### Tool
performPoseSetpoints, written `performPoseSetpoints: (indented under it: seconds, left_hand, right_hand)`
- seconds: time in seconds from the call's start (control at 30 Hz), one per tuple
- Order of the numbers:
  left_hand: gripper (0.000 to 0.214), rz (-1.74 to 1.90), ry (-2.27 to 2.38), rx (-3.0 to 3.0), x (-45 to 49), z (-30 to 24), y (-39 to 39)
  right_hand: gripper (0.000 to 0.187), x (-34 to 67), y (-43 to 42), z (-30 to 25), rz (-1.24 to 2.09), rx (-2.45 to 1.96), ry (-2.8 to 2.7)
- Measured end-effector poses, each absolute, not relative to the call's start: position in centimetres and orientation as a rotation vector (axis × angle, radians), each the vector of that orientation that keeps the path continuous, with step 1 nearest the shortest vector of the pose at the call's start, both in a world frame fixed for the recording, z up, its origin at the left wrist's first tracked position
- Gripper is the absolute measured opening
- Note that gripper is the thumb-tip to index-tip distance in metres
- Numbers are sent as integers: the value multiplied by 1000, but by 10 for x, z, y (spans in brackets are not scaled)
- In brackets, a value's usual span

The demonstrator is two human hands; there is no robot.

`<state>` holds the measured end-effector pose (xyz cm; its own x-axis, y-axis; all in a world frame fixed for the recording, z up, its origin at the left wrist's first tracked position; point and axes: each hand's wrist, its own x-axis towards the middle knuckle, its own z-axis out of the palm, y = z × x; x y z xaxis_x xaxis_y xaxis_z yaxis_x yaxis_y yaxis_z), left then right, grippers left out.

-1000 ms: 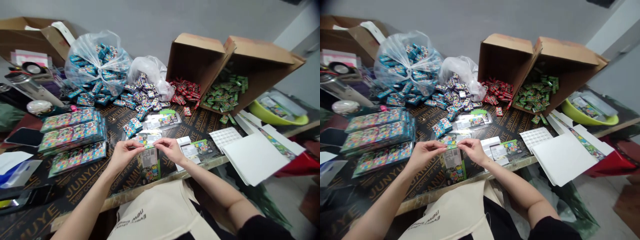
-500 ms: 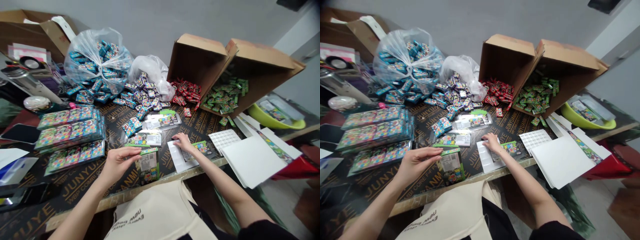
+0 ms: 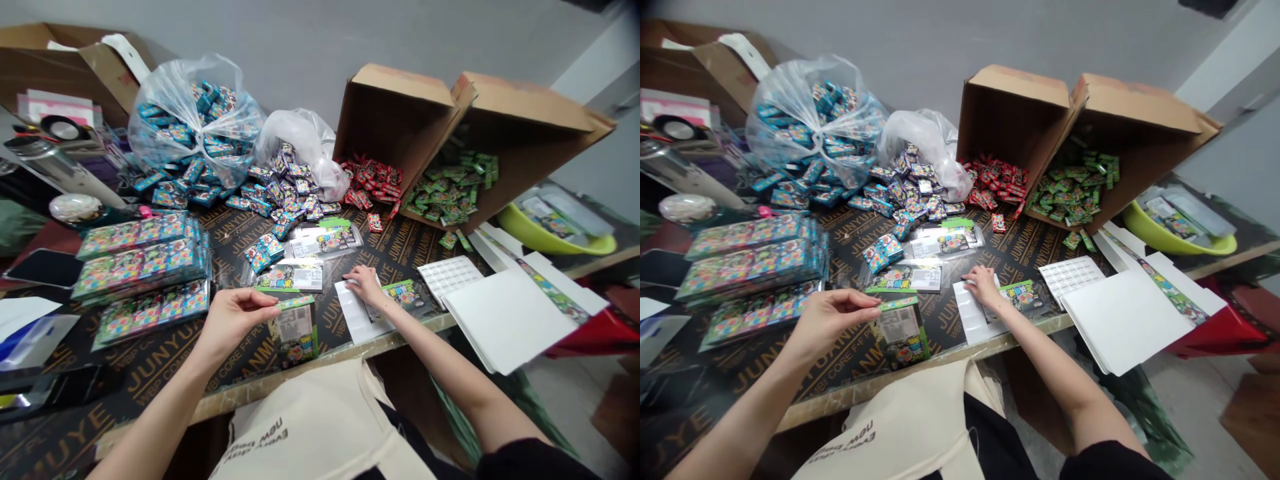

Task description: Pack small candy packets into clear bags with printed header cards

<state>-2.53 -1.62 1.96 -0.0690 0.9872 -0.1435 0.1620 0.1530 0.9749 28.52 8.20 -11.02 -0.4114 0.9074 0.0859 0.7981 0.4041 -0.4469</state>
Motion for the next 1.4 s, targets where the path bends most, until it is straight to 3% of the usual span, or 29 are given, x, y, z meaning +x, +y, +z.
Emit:
performPoseSetpoints:
  seconds: [0.1, 0.3, 0.57, 0.63, 0.73, 0.93, 1.07, 1.4]
  left_hand:
    - [15, 1069, 1458, 1262, -20, 23, -19]
    - [3, 1192, 1451, 1672, -18, 22, -27]
    - [9, 1242, 1384, 2108, -21, 7, -38]
    - [13, 1158, 1415, 2143, -18, 7, -39]
    - [25, 1007, 1474, 2204, -11, 7, -38]
    - [19, 1094, 1457, 2196, -1, 7, -35]
    - [6, 1298, 1502, 1948, 2, 9, -34]
    - [13, 1337, 1565, 1938, 7, 9, -36]
  right_hand:
    - [11, 286, 77, -110, 485, -1430, -2378]
    - [15, 282, 68, -108, 524, -1365, -2348]
    - [12, 275, 76, -89, 586, -1424, -2095]
    - [13, 259, 71, -67, 712, -1361, -1927]
    - [14, 225, 58, -21, 1152, -1104, -1717]
    - [18, 175, 49, 39, 1640, -762, -2001]
    - [14, 164, 55, 45, 1640, -723, -2238]
    - [10, 156, 61, 44, 1466, -799, -2424]
